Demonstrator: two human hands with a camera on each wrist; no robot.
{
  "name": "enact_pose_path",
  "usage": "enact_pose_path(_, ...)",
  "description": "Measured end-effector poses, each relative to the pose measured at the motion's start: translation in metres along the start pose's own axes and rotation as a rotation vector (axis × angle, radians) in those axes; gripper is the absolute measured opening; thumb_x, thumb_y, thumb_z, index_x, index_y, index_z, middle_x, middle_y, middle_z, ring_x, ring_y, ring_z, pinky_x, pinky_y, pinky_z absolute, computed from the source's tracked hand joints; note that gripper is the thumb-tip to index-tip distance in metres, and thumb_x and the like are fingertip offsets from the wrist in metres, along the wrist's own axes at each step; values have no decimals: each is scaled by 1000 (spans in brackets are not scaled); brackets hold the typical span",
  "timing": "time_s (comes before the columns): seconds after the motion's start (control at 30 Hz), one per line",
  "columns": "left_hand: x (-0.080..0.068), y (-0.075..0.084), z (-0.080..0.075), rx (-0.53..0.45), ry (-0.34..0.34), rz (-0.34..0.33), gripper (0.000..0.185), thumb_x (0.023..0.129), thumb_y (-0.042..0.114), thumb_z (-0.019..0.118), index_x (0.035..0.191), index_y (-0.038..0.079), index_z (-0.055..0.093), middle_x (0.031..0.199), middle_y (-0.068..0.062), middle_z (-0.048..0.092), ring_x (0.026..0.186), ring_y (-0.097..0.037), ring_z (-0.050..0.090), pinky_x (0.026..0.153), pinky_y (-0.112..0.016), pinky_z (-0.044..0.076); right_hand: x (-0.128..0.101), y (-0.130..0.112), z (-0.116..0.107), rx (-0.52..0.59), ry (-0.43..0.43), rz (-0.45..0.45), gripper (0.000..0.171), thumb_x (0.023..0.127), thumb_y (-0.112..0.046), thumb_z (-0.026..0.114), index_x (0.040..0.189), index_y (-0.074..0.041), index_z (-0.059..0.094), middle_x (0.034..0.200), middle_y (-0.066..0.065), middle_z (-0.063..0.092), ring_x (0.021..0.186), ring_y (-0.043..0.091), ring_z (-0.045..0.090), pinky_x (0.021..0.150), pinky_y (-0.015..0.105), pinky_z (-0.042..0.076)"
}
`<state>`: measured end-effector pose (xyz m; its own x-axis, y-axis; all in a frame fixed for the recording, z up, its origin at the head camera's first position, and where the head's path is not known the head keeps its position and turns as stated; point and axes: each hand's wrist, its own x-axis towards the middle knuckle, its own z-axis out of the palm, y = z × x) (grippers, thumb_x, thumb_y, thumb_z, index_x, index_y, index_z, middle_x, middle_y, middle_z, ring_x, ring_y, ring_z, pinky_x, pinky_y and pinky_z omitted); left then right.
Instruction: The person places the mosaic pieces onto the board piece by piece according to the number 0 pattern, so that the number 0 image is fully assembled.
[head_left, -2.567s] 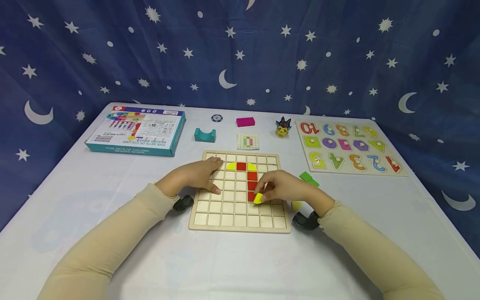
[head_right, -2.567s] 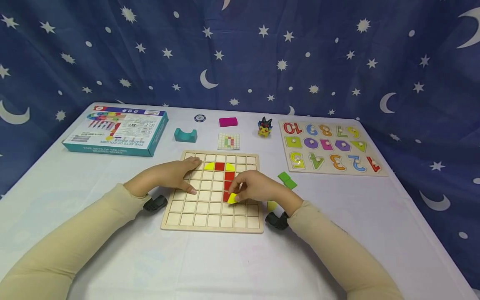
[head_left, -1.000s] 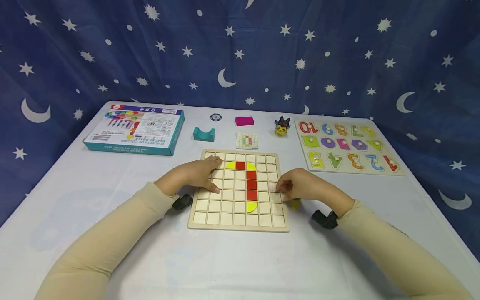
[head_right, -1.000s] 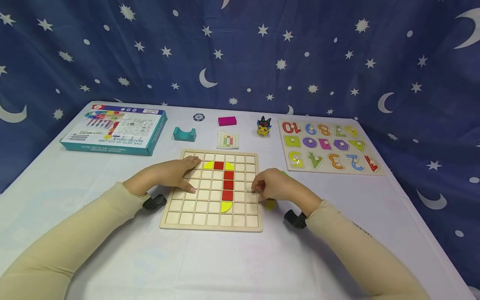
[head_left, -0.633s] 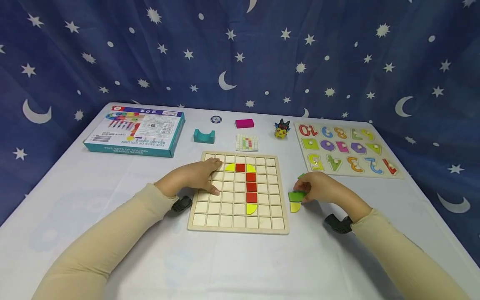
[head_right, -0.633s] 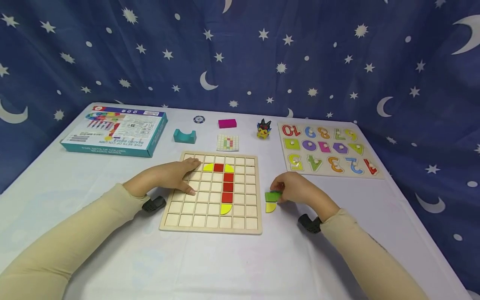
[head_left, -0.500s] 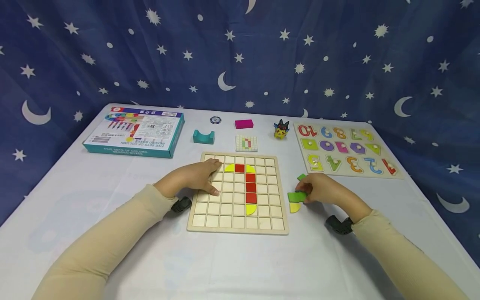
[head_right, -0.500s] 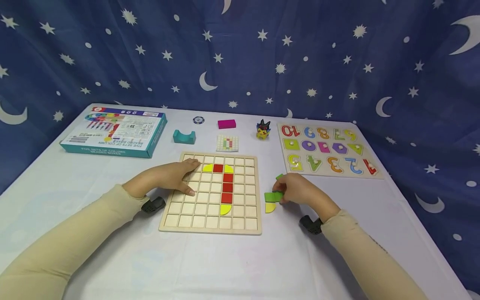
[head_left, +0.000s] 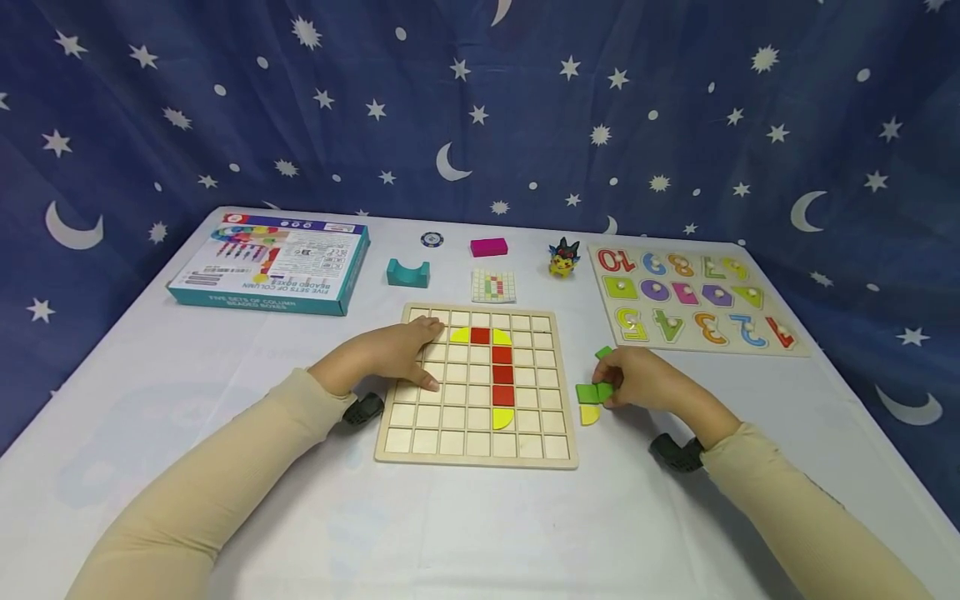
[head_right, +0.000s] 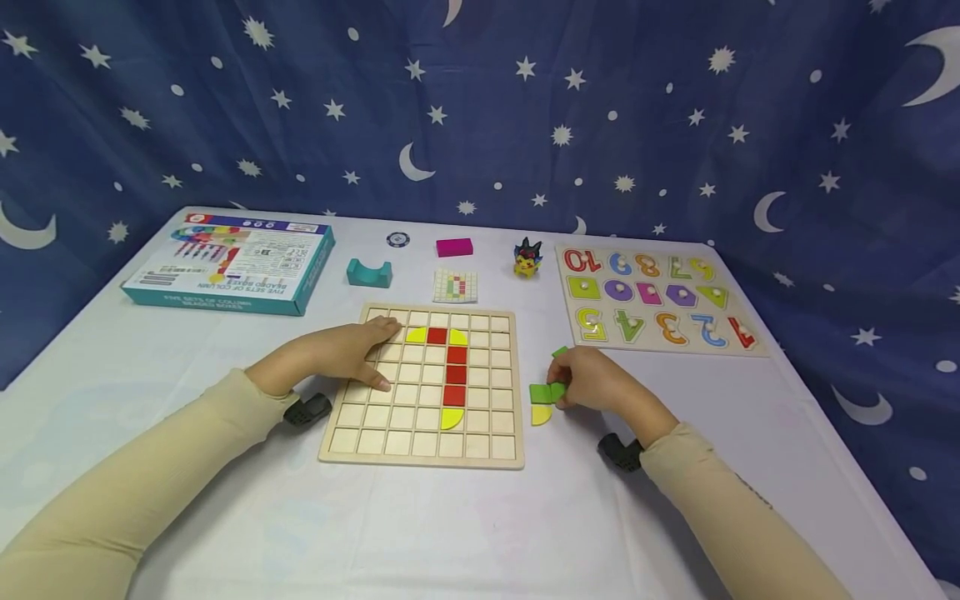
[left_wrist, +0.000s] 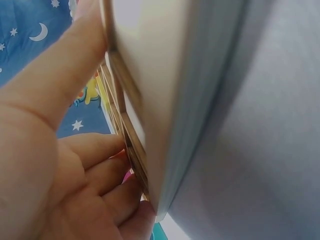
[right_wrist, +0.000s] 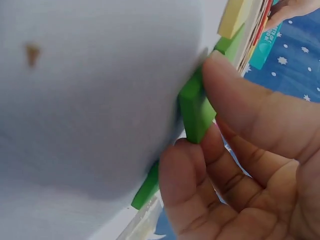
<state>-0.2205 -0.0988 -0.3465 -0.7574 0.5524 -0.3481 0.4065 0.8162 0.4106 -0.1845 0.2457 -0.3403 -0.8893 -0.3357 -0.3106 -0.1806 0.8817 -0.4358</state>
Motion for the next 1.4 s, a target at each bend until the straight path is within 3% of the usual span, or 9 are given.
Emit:
enact_pose_path(0.27,-1,1,-1,-7,-3,-5,98,74,40,73,145,-2,19,153,-17,14,142,-32,11,114,-46,16,-6,-5,-13,29,5,-54,13,72,3,71,80,-6,65,73,2,56,70,15,49,60,25,44)
enact_pose_path(0.57,-1,2,0,-9,-5,-3,98,75,40,72,146,-1,19,153,-17,14,141,-32,12,114,-46,16,3,-25,-25,148,-51,-91,9,76,-1,70,84,-4,66,71,1,55,67,14,50,58,26,42)
enact_pose_path(0.97,-2,4,-1,1,-7,4,97,75,39,72,145,-2,19,153,-18,14,142,-32,10,115,-45,15,33,-74,-2,240,-139,-193,11,75,1,70,85,-4,67,71,1,56,65,13,52,61,26,48)
enact_pose_path(1.2,-1,3,-1,-1,-9,-6,98,76,40,72,146,-2,18,153,-17,13,142,-31,10,115,-45,15,46,-102,13,195,-203,-263,10,76,-2,72,83,-7,68,71,0,59,65,11,52,60,22,45)
enact_pose_path(1.4,-1,3,-2,-12,-5,-8,97,76,39,73,145,-2,18,153,-18,14,142,-32,11,115,-44,15,51,-119,25,171,-262,-268,8,77,0,70,81,-7,69,67,-1,60,58,8,55,57,22,49)
